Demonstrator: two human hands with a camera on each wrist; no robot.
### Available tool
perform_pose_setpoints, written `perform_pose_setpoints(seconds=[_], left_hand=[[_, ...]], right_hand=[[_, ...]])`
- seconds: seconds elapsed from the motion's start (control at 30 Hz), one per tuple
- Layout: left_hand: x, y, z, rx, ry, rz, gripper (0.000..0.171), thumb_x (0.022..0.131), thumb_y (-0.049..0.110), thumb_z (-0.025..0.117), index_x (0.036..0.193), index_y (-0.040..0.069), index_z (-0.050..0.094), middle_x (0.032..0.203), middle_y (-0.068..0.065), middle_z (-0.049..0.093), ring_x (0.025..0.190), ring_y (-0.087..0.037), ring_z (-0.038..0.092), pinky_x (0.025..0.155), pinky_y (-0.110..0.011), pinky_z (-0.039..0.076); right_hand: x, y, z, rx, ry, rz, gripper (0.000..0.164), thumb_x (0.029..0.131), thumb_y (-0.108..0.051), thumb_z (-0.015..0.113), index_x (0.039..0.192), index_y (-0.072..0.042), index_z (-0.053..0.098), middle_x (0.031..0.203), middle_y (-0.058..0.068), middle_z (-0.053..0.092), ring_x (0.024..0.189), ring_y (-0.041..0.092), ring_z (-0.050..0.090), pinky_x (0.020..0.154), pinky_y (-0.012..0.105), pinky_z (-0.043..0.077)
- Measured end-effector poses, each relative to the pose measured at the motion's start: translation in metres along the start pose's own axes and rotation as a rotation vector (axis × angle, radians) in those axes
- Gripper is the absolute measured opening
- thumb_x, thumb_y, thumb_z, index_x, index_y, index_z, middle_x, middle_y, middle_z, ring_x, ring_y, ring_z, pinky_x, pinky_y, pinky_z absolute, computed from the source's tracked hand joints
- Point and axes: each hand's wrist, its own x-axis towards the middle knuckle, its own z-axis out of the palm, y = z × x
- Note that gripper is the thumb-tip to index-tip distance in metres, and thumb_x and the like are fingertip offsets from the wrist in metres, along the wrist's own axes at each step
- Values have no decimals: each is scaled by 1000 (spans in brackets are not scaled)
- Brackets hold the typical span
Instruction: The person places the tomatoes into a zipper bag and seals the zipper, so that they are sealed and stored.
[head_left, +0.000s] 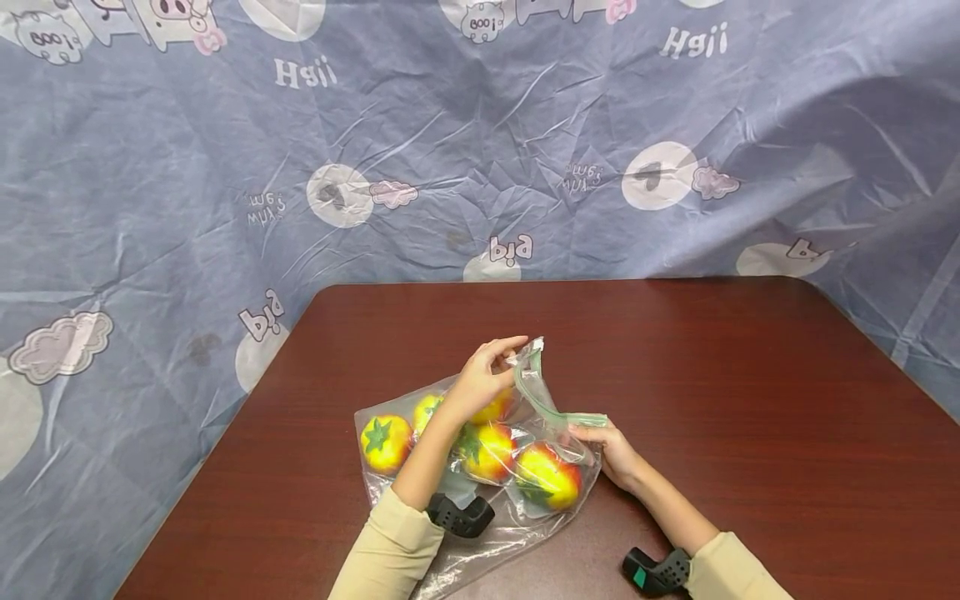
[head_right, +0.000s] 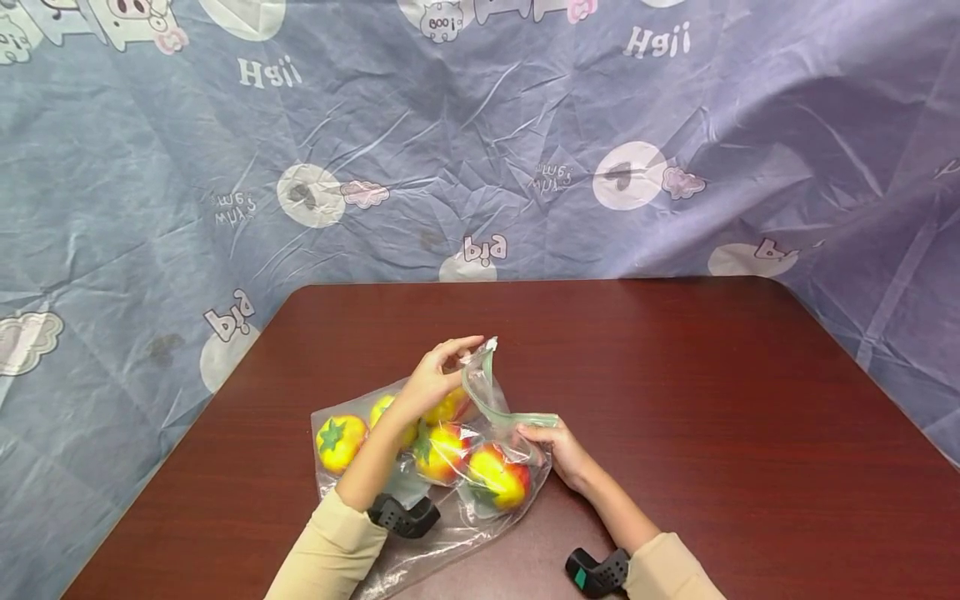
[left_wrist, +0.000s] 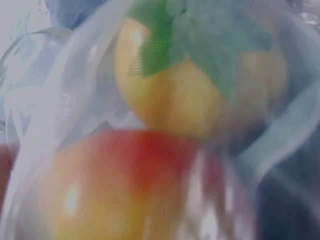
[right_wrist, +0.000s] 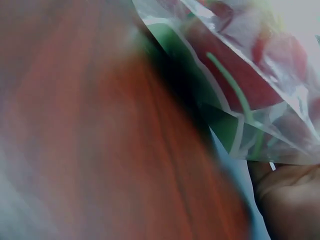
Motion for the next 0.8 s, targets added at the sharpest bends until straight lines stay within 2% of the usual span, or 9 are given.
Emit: perform_pose_setpoints(seconds=[0.17,0.3,0.47,0.63,0.8], left_hand=[[0,0,-5,-28,61,-54,45,81,9,57,126,10,53,89,0,48,83,-13,42,74,-24,38],[1,-1,-8,-47,89,-81,44,82,12,60,125,10,54,88,1,49,78,-12,43,67,-21,38],[0,1,-12,-75,106,-100,44,82,9,62,125,6,53,82,2,45,71,-11,39,58,-18,33],[-1,4,-13,-78,80,-119,46,84,9,60,128,6,50,79,3,43,66,-10,37,53,-17,31],[-2,7,-14,-79,81,-139,46,83,9,61,129,8,50,81,2,45,67,-11,39,54,-18,32]], right_hand=[[1,-2,-14,31,141,-11,41,93,-4,33,83,-27,66,79,-16,64,76,-2,59,69,17,50],[1,-5,-25,40,245,-18,39,95,-6,35,82,-26,66,79,-16,64,74,-2,59,68,16,50],[1,-10,-35,22,380,-33,36,95,-11,39,76,-25,66,74,-15,62,69,-2,56,62,15,48],[-1,-13,-45,29,437,-38,31,95,-15,41,79,-24,67,68,-14,58,62,-2,53,57,13,47],[-1,-16,-53,42,498,-47,26,94,-20,45,80,-23,67,70,-14,59,62,-3,53,57,13,48]])
